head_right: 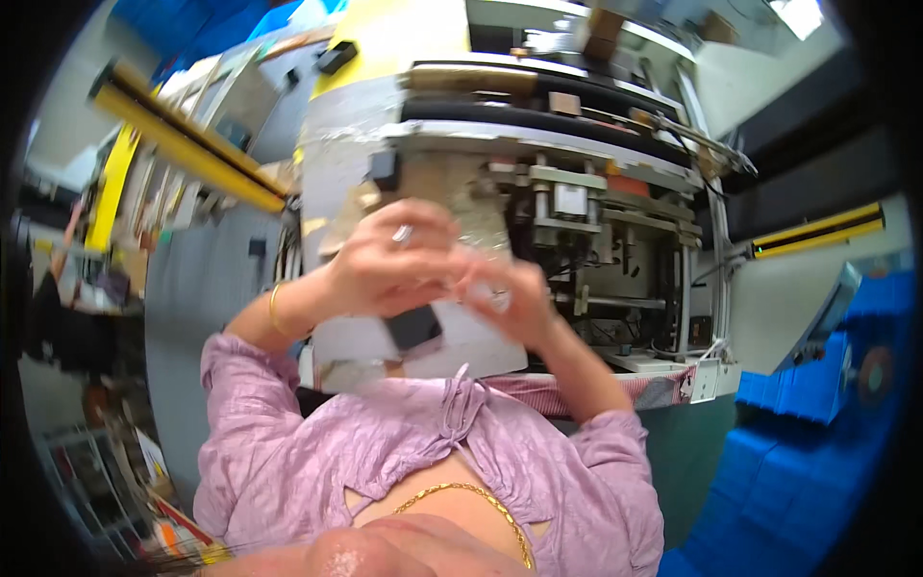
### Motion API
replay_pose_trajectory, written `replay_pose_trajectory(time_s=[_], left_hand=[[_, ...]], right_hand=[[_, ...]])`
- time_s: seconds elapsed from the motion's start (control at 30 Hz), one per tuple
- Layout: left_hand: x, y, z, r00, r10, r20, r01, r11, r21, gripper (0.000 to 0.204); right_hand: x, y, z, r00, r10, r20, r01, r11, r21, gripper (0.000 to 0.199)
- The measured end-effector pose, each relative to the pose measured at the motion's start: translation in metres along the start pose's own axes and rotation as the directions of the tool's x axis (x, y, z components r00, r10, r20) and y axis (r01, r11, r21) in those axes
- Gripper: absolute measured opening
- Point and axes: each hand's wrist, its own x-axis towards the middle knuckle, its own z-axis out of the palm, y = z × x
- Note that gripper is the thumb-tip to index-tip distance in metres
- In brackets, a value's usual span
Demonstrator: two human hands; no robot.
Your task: Manually picking and assembling small black components into an industrial processing machine.
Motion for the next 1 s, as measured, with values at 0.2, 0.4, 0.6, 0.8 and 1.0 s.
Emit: replay_pose_trajectory(time_s=[0.2,0.4,0.6,0.8,1.0], left_hand=[[-0.272,0.065,-0.103,0.323,-0.654,-0.684,0.917,0.396,0.055,0.006],[-0.586,0.082,-0.144,-0.11,-0.591,-0.799,0.893,-0.412,0.182,0.046],[-0.617,0.066,-0.171,-0.214,-0.707,-0.674,0.908,-0.398,0.13,0.043],[-0.564,0.019,-0.197,-0.19,-0.888,-0.418,0.955,-0.068,-0.29,0.016],[-0.336,0.094,-0.205,0.389,-0.92,-0.055,0.827,0.375,-0.418,0.016]], right_hand=[[-0.074,-0.023,0.136,0.811,0.207,0.548,-0.473,0.783,0.405,0.032],[-0.044,-0.059,0.243,0.625,0.258,0.737,-0.588,0.776,0.227,0.036],[-0.02,-0.088,0.322,0.557,0.322,0.766,-0.639,0.755,0.148,0.036],[-0.016,-0.1,0.332,0.574,0.381,0.725,-0.578,0.815,0.029,0.033],[-0.007,-0.097,0.276,0.897,0.111,0.427,-0.05,0.987,-0.152,0.029]])
